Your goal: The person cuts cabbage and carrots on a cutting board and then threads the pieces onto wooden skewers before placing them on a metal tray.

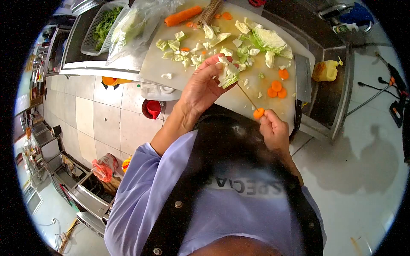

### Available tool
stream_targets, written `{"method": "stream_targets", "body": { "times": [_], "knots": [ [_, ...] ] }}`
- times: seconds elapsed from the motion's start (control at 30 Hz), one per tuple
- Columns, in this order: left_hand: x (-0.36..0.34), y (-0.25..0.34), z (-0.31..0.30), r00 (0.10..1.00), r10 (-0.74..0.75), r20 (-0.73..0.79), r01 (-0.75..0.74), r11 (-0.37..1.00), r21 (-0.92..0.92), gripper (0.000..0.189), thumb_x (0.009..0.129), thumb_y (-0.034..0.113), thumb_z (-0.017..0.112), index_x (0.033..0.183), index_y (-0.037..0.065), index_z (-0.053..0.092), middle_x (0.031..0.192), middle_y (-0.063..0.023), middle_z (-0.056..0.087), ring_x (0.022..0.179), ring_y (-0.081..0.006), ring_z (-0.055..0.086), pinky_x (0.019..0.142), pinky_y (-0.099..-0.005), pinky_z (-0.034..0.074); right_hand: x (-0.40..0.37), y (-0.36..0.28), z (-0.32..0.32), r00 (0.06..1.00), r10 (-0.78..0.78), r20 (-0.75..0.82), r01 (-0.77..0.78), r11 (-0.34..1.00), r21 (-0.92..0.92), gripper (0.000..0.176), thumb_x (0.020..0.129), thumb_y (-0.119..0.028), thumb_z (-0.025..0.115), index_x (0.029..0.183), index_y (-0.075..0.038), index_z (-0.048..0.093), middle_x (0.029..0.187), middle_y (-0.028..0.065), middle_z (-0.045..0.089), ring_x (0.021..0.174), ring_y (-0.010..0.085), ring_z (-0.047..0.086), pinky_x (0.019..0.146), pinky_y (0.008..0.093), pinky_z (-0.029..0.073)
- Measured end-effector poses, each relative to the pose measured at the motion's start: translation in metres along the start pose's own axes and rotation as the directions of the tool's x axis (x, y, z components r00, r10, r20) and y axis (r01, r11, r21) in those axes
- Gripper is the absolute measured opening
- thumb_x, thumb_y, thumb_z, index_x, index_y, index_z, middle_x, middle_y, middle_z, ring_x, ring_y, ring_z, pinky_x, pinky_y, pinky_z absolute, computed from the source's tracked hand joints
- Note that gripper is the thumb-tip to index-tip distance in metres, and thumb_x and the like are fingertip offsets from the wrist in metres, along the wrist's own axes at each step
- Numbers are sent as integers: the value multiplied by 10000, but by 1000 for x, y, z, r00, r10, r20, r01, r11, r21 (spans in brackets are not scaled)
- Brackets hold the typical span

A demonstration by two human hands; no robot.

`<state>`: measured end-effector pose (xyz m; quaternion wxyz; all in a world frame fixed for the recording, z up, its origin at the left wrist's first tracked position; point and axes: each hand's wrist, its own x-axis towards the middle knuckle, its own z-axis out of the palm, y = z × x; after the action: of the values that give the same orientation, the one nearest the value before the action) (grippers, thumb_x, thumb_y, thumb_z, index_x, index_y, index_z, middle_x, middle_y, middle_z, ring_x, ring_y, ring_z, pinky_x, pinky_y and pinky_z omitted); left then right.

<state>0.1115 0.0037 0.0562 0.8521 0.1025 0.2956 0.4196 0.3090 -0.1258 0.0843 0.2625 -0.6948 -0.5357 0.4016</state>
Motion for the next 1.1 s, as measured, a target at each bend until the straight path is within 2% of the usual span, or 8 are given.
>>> {"method": "stream_targets", "body": {
  "times": [0.13,0.37,0.47,0.53,0.57,0.77,0.97,1.1],
  "knots": [
    [-2,-2,1,1000,-5,-11,5,1000,-10,340,890,216,600,1212,161,507,1225,-53,553,1153,-254,528,1007,-518,403,-2,-2,3,994,-94,-54,90,994,-69,135,924,-182,525,964,-66,582,604,142,514,530,249,569,511,330,431],
    [-5,0,11,1000,15,-24,-14,1000,14,371,876,270,620,1205,128,519,1205,-56,567,1139,-237,535,1027,-482,394,1,-2,3,998,33,55,-40,990,136,142,924,-157,505,952,-41,581,586,111,517,516,196,548,517,315,433],
    [0,-15,-5,973,-117,198,109,993,47,361,862,225,632,1191,115,529,1171,-52,587,1129,-206,538,1026,-434,397,1,-5,4,998,35,60,-43,990,137,149,924,-146,495,950,-31,585,580,75,510,521,140,524,516,296,427],
    [-8,-31,5,965,-247,84,247,969,3,347,848,166,633,1175,94,540,1144,-48,603,1101,-191,551,1014,-402,404,6,-17,7,999,-42,-35,44,998,51,153,926,-144,489,947,-29,588,577,48,502,523,107,497,512,279,418],
    [-7,-30,9,980,-171,98,172,985,1,320,845,123,623,1154,87,547,1134,-47,609,1071,-192,567,999,-384,413,11,-16,7,1000,-21,-7,22,994,107,154,927,-141,487,945,-26,588,583,51,509,525,107,500,515,277,418],
    [5,-32,5,984,-160,74,161,987,-10,276,842,72,601,1114,71,555,1117,-52,614,1043,-178,580,995,-332,418,25,-9,9,995,45,85,-66,962,266,159,935,-122,475,942,-8,585,625,87,541,544,117,523,535,279,428],
    [11,-41,-12,958,-179,223,167,983,70,286,845,115,612,1120,59,559,1111,-40,617,1035,-178,577,963,-324,427,25,-8,10,1000,-15,19,12,987,158,147,932,-117,480,937,-9,579,677,115,595,579,157,575,562,304,452],
    [9,-56,-7,973,-188,134,181,982,61,366,872,243,622,1180,64,538,1167,-52,593,1084,-184,546,999,-340,384,31,0,12,999,-36,-4,36,994,107,157,935,-137,487,945,-11,580,672,94,597,588,149,572,565,298,452]
  ]
}}
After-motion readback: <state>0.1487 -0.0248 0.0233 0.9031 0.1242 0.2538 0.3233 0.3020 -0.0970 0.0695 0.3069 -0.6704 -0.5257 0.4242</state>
